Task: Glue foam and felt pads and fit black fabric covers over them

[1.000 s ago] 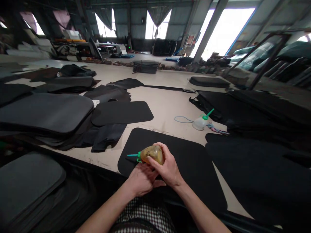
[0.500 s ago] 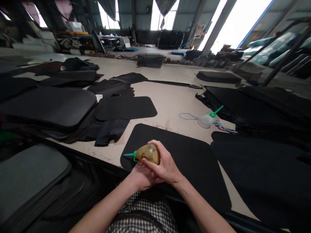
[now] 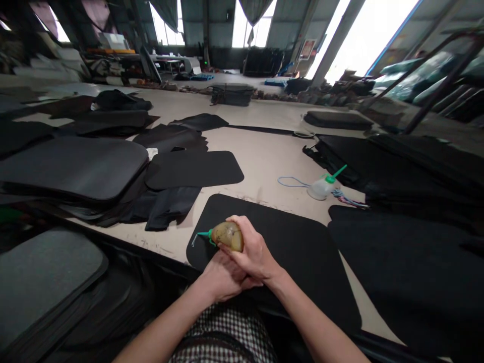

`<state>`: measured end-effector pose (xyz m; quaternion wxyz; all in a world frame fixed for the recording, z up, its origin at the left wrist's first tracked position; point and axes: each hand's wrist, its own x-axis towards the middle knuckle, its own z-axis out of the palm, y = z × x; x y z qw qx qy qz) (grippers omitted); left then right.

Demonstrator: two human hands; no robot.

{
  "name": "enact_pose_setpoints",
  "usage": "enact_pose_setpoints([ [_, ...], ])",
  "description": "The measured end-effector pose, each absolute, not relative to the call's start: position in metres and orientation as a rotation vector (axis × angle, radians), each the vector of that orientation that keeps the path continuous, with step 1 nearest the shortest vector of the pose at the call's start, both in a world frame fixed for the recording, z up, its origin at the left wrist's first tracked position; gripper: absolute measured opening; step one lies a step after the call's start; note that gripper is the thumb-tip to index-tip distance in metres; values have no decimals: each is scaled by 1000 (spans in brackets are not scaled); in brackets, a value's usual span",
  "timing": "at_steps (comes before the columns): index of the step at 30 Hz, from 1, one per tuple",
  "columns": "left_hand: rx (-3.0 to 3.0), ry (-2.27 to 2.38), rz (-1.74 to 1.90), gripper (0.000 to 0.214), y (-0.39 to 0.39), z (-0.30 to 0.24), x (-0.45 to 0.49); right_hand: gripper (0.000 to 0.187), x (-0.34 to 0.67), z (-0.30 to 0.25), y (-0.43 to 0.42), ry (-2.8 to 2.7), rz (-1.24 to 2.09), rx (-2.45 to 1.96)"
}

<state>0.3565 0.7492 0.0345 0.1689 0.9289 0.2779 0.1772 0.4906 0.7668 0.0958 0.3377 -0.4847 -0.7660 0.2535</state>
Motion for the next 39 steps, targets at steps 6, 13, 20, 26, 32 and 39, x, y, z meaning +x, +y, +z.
enact_pose_setpoints([
  [6,2698,811,532,64,752,41,357,46,495,97,795,-1947,508,-1319],
  [13,2704,818,529,64,753,50,359,47,510,86,835,-1897,316,-1393],
  [20,2733,826,500,63,751,49,362,49,535,85,846,-1824,171,-1492],
  [26,2773,842,487,60,749,48,367,51,582,90,823,-1786,96,-1587],
  [32,2852,839,489,57,748,49,372,49,650,102,777,-1709,-14,-1766],
  [39,2975,792,466,55,749,41,377,48,729,114,717,-1534,-181,-1977],
])
